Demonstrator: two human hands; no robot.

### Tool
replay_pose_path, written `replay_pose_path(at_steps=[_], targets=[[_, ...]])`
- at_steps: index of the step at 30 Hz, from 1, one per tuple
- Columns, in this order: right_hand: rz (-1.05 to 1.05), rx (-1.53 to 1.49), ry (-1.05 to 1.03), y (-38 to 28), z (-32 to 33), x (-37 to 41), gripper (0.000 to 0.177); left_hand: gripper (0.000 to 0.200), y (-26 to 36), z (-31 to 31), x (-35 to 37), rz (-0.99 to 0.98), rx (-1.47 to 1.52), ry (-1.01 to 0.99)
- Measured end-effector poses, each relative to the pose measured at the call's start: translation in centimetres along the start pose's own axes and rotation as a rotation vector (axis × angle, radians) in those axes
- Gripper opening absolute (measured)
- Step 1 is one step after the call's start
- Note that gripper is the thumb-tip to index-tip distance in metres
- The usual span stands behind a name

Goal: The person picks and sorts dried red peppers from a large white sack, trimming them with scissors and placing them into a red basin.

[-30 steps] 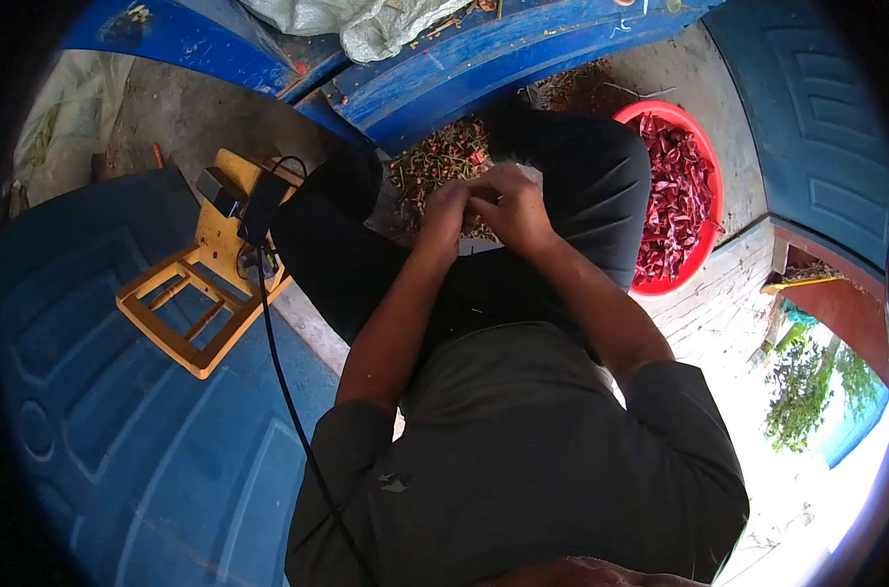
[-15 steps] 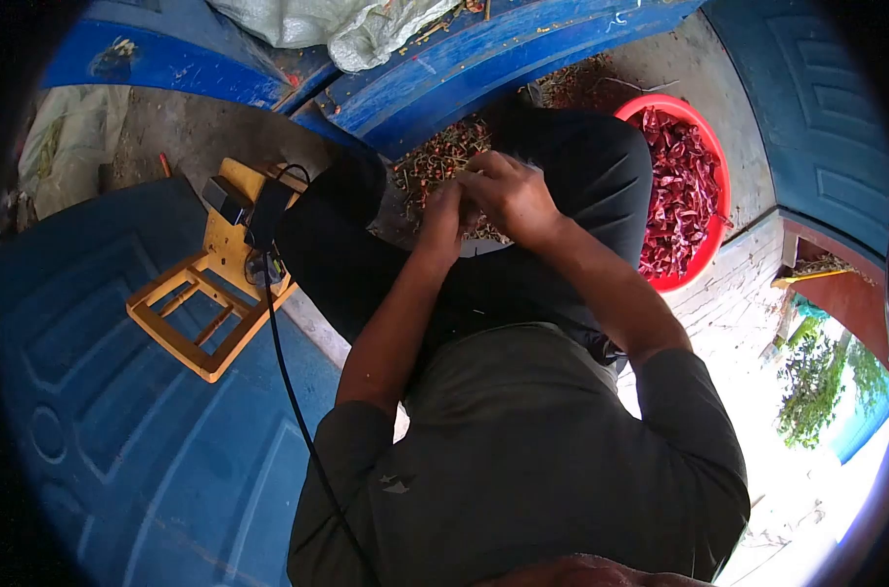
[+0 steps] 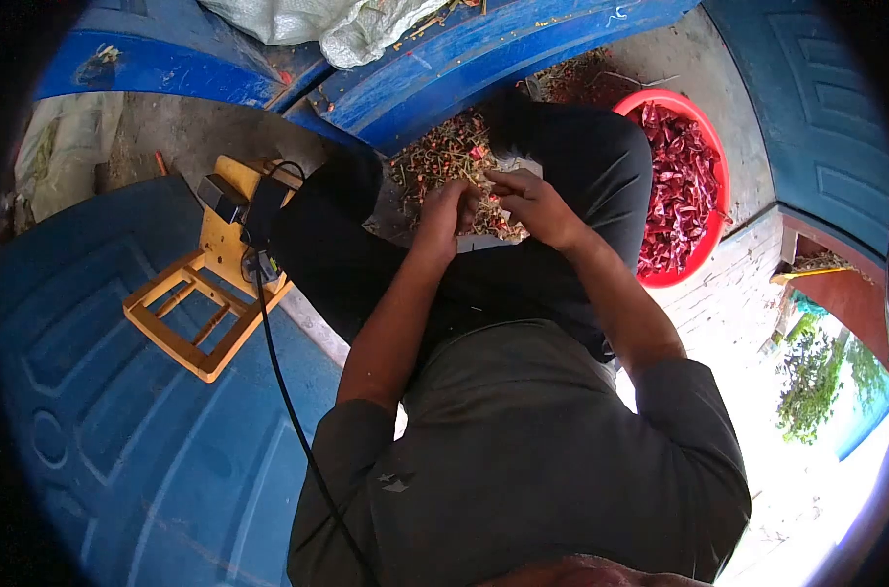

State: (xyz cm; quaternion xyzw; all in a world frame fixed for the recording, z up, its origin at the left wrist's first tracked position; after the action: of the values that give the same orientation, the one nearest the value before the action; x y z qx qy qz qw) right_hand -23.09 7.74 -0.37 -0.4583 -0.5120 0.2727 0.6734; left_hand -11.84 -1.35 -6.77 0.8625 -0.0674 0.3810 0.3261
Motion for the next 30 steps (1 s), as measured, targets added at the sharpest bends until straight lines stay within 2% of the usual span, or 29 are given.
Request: replay_pose_path(at_steps=[4, 6, 7, 9, 10, 13, 15, 16, 19, 22, 25, 27, 28, 30], targets=[[0.003, 0.018, -0.010, -1.4, -0.2, 1.4, 0.040, 0.024, 0.1, -0.5, 0.1, 0.000, -0.036, -0.022], [-0.025, -0.202, 0.065, -2.9, -0.1, 1.9, 0.032, 0.024, 0.4, -0.7, 0.3, -0.016, -0.015, 0.006], [-0.025, -0.203, 0.063, -2.8, -0.1, 1.8, 0.032, 0.025, 0.5, -0.5, 0.5, -0.030, 0.004, 0.034], [-0.160, -0.134, 0.078, -1.5, 0.3, 1.5, 0.026, 0.025, 0.7, -0.4, 0.6, -0.036, 0.011, 0.046], [-0.160, -0.133, 0.077, -1.5, 0.4, 1.2, 0.026, 0.024, 0.7, -0.3, 0.7, -0.038, 0.017, 0.054], [-0.098, 0.029, 0.009, -2.7, 0.2, 0.4, 0.026, 0.025, 0.5, -0.3, 0.5, -0.039, 0.016, 0.042], [0.096, 0.243, -0.003, -5.1, -0.2, -0.3, 0.023, 0.026, 0.4, -0.2, 0.4, -0.037, 0.023, 0.026], [0.097, 0.244, -0.005, -4.8, -0.2, -0.8, 0.023, 0.027, 0.3, -0.3, 0.3, -0.034, 0.029, 0.011], [0.042, 0.185, -0.063, -3.6, -0.4, -2.5, 0.020, 0.028, 0.3, -0.2, 0.4, -0.030, 0.050, 0.018], [-0.060, 0.283, -0.063, -3.4, -0.5, -3.2, 0.016, 0.026, 0.4, 0.1, 0.6, -0.012, 0.057, 0.062], [-0.020, 0.335, -0.035, -5.1, -1.3, -2.9, 0.015, 0.025, 0.4, 0.1, 0.3, -0.041, 0.085, 0.029], [0.141, 0.632, 0.079, -7.6, -1.6, -2.4, 0.016, 0.025, 0.2, 0.3, 0.2, -0.034, 0.075, 0.033], [0.143, 0.633, 0.078, -7.6, -2.0, -2.4, 0.016, 0.025, 0.3, 0.4, 0.1, -0.032, 0.062, 0.037], [0.172, 0.675, 0.228, -7.3, -1.8, -1.8, 0.018, 0.025, -0.1, 0.6, 0.0, -0.012, 0.058, 0.056]])
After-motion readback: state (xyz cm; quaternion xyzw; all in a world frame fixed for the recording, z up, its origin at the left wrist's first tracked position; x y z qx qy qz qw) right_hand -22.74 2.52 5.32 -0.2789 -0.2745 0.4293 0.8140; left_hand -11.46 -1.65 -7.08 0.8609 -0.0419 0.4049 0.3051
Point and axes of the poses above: each hand's wrist, its own x-axis away from the middle knuckle, its own z-axis out of the back of the hand, y = z × x, the point moved 10 cm from there along -x, towards the middle knuckle, and after that the axes turned 9 degrees about -y, right-handed, at the moved point
